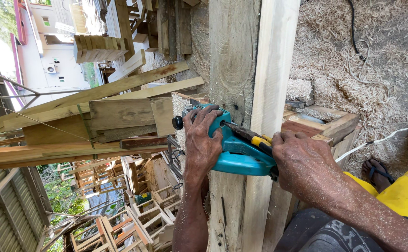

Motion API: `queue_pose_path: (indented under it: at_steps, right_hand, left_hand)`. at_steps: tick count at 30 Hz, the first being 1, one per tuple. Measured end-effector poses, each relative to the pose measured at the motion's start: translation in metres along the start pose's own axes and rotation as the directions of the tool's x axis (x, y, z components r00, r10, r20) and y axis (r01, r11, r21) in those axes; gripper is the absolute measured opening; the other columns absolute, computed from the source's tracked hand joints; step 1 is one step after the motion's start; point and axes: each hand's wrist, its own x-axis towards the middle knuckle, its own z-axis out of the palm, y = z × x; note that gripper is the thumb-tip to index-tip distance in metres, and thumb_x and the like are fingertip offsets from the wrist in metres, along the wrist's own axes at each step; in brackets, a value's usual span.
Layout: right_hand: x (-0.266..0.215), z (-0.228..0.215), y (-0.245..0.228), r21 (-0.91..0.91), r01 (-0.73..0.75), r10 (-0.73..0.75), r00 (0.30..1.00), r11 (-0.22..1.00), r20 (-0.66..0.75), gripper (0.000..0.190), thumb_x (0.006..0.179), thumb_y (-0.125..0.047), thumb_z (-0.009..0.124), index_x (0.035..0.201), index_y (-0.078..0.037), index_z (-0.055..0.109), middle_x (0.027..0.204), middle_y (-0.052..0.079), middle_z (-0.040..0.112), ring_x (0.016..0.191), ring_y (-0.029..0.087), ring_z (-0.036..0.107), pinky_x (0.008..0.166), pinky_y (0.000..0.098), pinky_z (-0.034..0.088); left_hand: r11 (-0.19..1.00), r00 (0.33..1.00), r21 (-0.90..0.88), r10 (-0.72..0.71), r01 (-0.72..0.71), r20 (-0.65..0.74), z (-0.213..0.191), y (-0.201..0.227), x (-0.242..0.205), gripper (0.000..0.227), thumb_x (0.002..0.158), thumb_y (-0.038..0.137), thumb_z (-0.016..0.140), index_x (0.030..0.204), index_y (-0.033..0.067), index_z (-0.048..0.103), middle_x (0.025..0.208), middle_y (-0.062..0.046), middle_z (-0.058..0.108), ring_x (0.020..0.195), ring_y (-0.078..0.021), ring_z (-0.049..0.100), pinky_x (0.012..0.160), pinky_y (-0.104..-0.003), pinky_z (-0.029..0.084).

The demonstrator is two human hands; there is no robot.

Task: The person repairs a teal electric hand plane by removing a small black component, cleaning it with pliers and sandpaper, and reinserting it into the tool. The person then uses pliers to adjust the plane's blade mechanism.

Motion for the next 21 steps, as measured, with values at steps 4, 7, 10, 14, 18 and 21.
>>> queue_pose_path:
  at_steps: [4, 7, 10, 14, 18, 21]
  right_hand:
    - [0.002, -0.004, -0.002, -0.041, -0.014, 0.015, 0.999, 0.999, 0.041, 0.058, 0.074, -0.013, 0.079, 0.127, -0.002, 0.059, 0.120, 0.016, 0.062, 0.112, 0.032, 0.062, 0.088, 0.0437, 0.057]
    - [0.001, -0.007, -0.006, -0.072, -0.023, 0.028, 0.997, 0.997, 0.075, 0.055, 0.077, -0.013, 0.077, 0.128, -0.002, 0.059, 0.118, 0.015, 0.062, 0.112, 0.030, 0.063, 0.086, 0.0420, 0.059]
    - [0.000, -0.008, -0.007, -0.100, -0.020, 0.026, 0.998, 0.995, 0.051, 0.050, 0.080, -0.014, 0.075, 0.126, -0.001, 0.060, 0.116, 0.015, 0.062, 0.111, 0.029, 0.064, 0.084, 0.0411, 0.060]
    - [-0.002, -0.008, -0.009, -0.169, 0.012, -0.021, 0.999, 0.986, -0.049, 0.047, 0.080, -0.014, 0.072, 0.122, 0.002, 0.060, 0.117, 0.016, 0.062, 0.107, 0.029, 0.064, 0.077, 0.0408, 0.061]
    - [-0.002, -0.007, -0.011, -0.219, 0.032, -0.052, 0.995, 0.975, -0.087, 0.049, 0.081, -0.016, 0.071, 0.123, 0.007, 0.059, 0.113, 0.018, 0.061, 0.102, 0.029, 0.065, 0.068, 0.0405, 0.062]
    - [-0.003, -0.006, -0.014, -0.271, 0.029, -0.064, 0.990, 0.962, -0.122, 0.051, 0.079, -0.016, 0.070, 0.123, 0.008, 0.058, 0.112, 0.018, 0.060, 0.102, 0.029, 0.064, 0.066, 0.0418, 0.062]
  left_hand:
    - [1.000, 1.000, -0.008, 0.006, -0.006, -0.009, 0.002, -0.001, 0.001, 0.049, 0.077, -0.002, 0.067, 0.125, 0.0069, 0.070, 0.143, -0.009, 0.061, 0.140, -0.0427, 0.039, 0.117, -0.056, 0.036]
    - [1.000, 0.999, 0.008, 0.025, -0.025, -0.024, 0.002, -0.001, 0.000, 0.049, 0.077, -0.001, 0.067, 0.125, 0.0065, 0.070, 0.143, -0.010, 0.061, 0.140, -0.0428, 0.040, 0.118, -0.057, 0.034]
    - [0.999, 0.999, 0.015, 0.044, -0.043, -0.031, 0.002, -0.002, 0.001, 0.048, 0.078, -0.001, 0.067, 0.125, 0.0066, 0.070, 0.143, -0.010, 0.062, 0.140, -0.0421, 0.042, 0.119, -0.057, 0.034]
    - [1.000, 1.000, -0.016, 0.005, -0.005, -0.020, 0.001, 0.000, 0.000, 0.048, 0.077, -0.001, 0.066, 0.124, 0.0070, 0.070, 0.143, -0.009, 0.062, 0.139, -0.0429, 0.040, 0.117, -0.056, 0.035]
    - [0.999, 0.999, -0.006, 0.033, -0.034, -0.038, 0.001, 0.001, 0.000, 0.047, 0.079, -0.001, 0.067, 0.124, 0.0064, 0.070, 0.142, -0.010, 0.062, 0.139, -0.0422, 0.042, 0.118, -0.055, 0.034]
    - [0.999, 0.999, -0.011, 0.030, -0.031, -0.037, 0.001, 0.001, 0.001, 0.047, 0.078, -0.001, 0.066, 0.124, 0.0064, 0.070, 0.142, -0.010, 0.062, 0.139, -0.0423, 0.042, 0.118, -0.055, 0.034]
